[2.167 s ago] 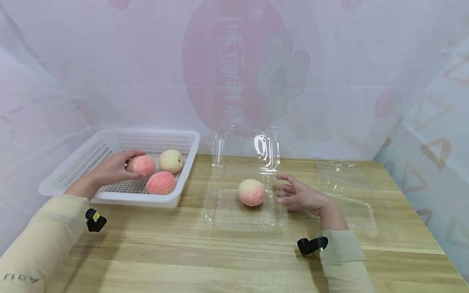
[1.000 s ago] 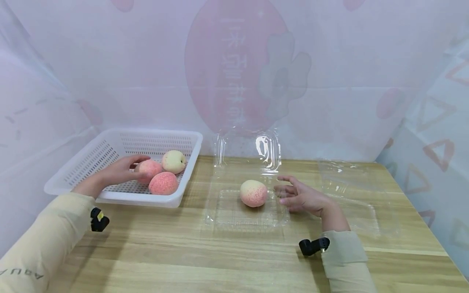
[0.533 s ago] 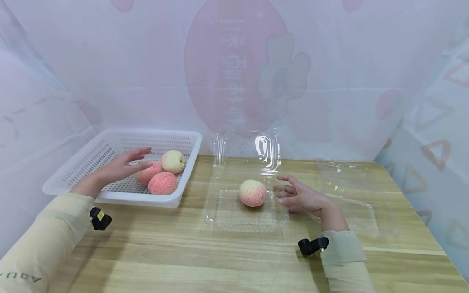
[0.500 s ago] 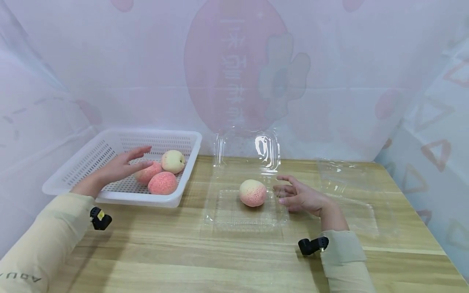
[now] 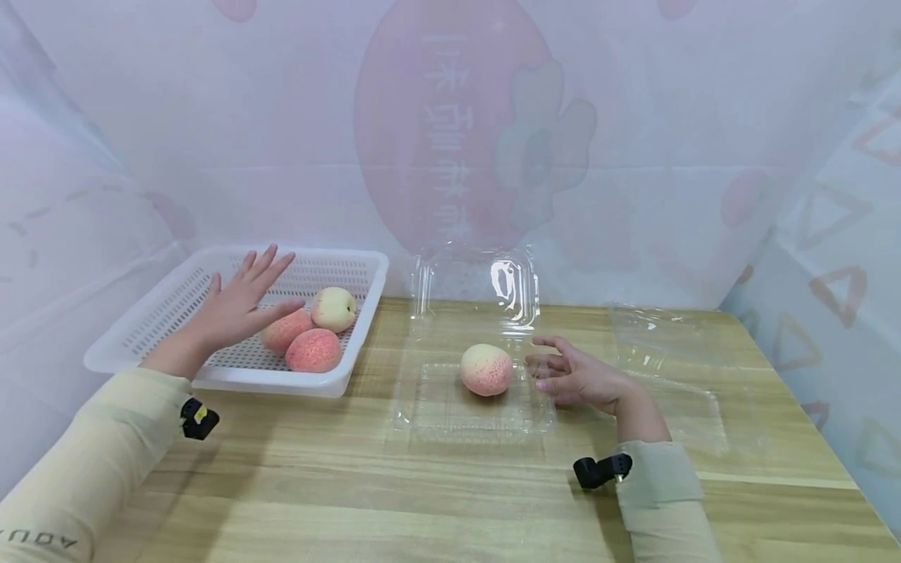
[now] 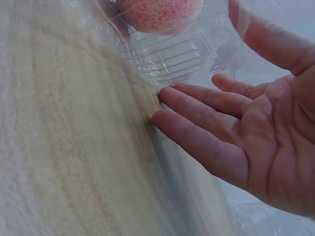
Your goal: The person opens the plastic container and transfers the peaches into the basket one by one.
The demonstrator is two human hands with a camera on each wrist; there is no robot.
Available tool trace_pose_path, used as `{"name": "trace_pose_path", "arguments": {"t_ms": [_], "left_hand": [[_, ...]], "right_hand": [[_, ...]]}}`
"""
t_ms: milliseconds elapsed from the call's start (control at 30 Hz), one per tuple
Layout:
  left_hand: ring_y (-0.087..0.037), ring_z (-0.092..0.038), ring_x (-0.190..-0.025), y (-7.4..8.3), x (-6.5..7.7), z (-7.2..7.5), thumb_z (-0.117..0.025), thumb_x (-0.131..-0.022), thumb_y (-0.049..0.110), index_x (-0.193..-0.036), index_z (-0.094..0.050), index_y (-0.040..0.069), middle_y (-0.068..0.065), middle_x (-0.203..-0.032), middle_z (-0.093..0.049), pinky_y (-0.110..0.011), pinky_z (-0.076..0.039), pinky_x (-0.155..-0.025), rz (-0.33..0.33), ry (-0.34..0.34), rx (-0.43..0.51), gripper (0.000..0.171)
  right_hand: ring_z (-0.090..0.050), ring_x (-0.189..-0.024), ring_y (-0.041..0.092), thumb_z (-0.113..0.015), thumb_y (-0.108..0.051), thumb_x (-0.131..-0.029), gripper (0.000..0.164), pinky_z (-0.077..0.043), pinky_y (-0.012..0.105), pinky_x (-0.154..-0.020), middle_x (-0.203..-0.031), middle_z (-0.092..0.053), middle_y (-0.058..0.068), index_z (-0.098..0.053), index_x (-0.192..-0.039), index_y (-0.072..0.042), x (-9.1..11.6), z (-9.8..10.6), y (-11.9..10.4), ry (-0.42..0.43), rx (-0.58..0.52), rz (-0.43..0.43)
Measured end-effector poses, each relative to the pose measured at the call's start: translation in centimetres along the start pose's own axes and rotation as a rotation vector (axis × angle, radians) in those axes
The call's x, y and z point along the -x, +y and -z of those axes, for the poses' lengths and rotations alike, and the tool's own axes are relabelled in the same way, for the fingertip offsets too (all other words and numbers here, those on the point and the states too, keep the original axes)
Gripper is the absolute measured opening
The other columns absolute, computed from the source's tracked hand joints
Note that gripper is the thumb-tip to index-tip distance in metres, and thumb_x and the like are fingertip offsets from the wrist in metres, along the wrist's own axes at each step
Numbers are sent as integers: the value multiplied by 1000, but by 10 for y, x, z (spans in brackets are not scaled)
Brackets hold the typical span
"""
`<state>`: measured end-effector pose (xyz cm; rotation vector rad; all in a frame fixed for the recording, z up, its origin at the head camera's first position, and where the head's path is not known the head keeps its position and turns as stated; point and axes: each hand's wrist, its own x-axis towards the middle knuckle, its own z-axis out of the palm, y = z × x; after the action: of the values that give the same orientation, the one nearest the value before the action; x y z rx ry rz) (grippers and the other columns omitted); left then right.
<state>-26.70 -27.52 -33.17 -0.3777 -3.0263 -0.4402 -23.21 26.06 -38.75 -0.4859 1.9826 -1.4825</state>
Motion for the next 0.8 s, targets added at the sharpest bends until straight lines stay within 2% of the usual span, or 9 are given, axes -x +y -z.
{"name": "trace_pose_path", "arguments": {"t_ms": [133,267,567,800], "left_hand": [[-35,12,-154,14,1,4,-41,-91,74,-159,2,38,4,-167,14,-80,11,-108,-6,13,-10,88],[-31,13,-155,29,-1,7,-42,-92,74,-159,1,39,5,-168,11,-81,7,-108,-47,32,-24,87],[-27,14,-155,53,-4,3,-45,-90,74,-159,0,40,11,-167,12,-77,7,-112,-112,26,-26,89],[-22,16,-155,77,-3,-1,-46,-90,74,-159,-2,41,12,-167,8,-74,9,-115,-177,43,-38,88]], "right_hand": [[-19,-147,50,-63,-11,-96,84,-44,48,-109,-161,-16,30,-4,-156,-6,0,0,1,-3,1,7],[-19,-147,49,-63,-10,-96,84,-43,51,-110,-162,-16,30,-4,-156,-7,-1,0,1,0,0,2],[-19,-147,48,-63,-10,-96,84,-47,37,-105,-162,-15,29,-4,-155,-6,-2,0,1,-5,-10,2],[-18,-147,50,-63,-12,-96,83,-45,40,-106,-161,-15,30,-5,-155,-7,1,1,1,-9,1,7]]}}
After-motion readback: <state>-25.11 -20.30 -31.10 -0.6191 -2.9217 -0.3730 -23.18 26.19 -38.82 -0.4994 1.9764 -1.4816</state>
